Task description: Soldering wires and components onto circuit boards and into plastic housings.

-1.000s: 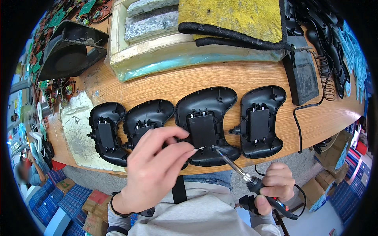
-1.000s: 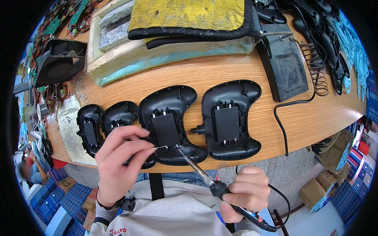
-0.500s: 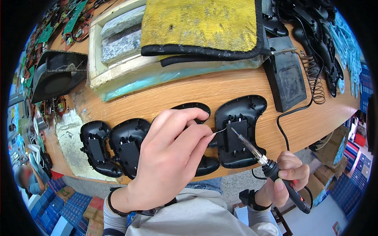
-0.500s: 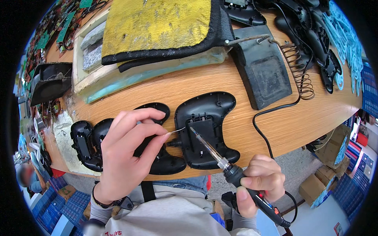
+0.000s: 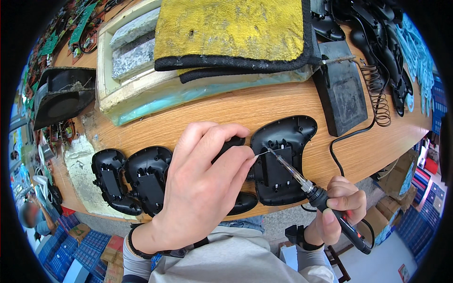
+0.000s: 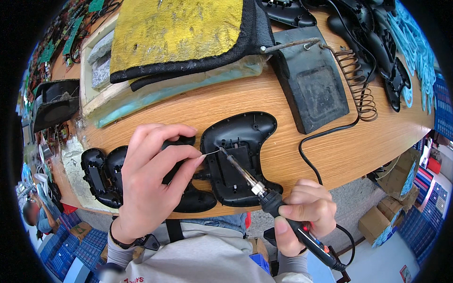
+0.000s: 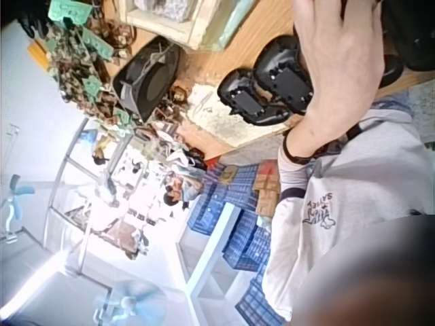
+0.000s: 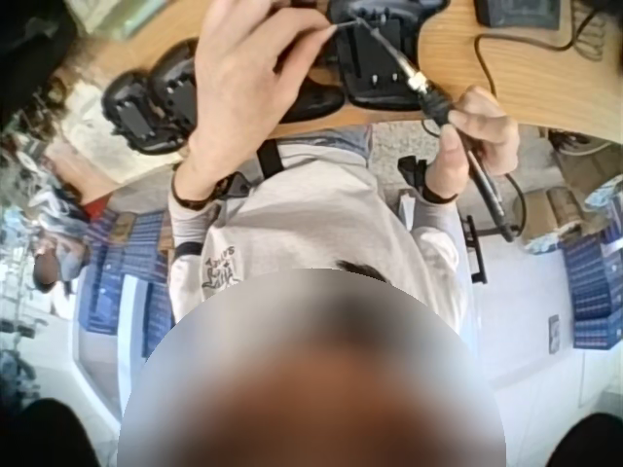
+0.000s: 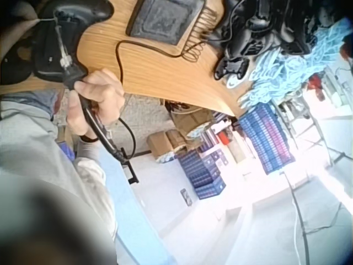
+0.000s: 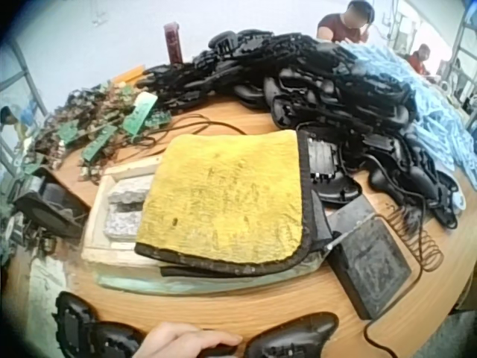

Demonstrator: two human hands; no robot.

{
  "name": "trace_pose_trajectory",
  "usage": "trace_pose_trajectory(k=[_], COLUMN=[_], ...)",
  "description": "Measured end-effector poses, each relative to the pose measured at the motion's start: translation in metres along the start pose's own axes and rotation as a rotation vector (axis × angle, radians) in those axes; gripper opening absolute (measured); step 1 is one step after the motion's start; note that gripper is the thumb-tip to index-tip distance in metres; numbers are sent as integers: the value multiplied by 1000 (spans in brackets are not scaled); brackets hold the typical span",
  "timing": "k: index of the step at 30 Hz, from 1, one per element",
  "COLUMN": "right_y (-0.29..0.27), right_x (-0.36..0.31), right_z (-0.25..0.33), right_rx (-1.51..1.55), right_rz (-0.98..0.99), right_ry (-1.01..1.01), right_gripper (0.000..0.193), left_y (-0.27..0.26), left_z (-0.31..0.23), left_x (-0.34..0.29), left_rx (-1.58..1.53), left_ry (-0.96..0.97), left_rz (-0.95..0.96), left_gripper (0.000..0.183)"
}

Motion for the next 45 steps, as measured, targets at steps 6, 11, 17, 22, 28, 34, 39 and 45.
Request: trace_pose_trajectory(k=[6, 11, 17, 22, 28, 34, 39, 45], right_y=[0, 0, 5, 1, -37, -48, -45, -42], right_x=[1, 2, 4, -4, -33, -50, -49, -47], right_z=[-1, -1, 1, 18, 13, 2, 0, -1], right_rx=[9, 21, 49, 58, 106, 122, 130, 136], right_rz=[17, 21, 77, 129, 58, 34, 36, 53], right_ry=[-7, -17, -89, -286, -209, -111, -93, -95], right_gripper=[27, 26, 21, 20, 23, 25, 24, 23], left_y=[1, 0, -1, -9, 12, 31, 33, 34], left_z=[-1, -4, -8, -7, -37, -42, -42, -42], left_x=[1, 4, 5, -4, -20, -21, -21, -21], left_rx=[10, 34, 80, 66, -5, 40, 53, 60], left_ry=[11, 23, 27, -51, 69, 90, 70, 67], left_rz=[5, 22, 36, 20, 178, 173, 189, 209], left_gripper=[16, 16, 16, 15, 15, 16, 16, 16])
Point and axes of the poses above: each hand's wrist, its own x-axis towards the middle knuckle, its own y-axis out of the palm, z = x × y, the point moved 9 cm from there along x, towards the middle knuckle, and after that the axes turned 6 degrees about x, right-handed, at the moved point
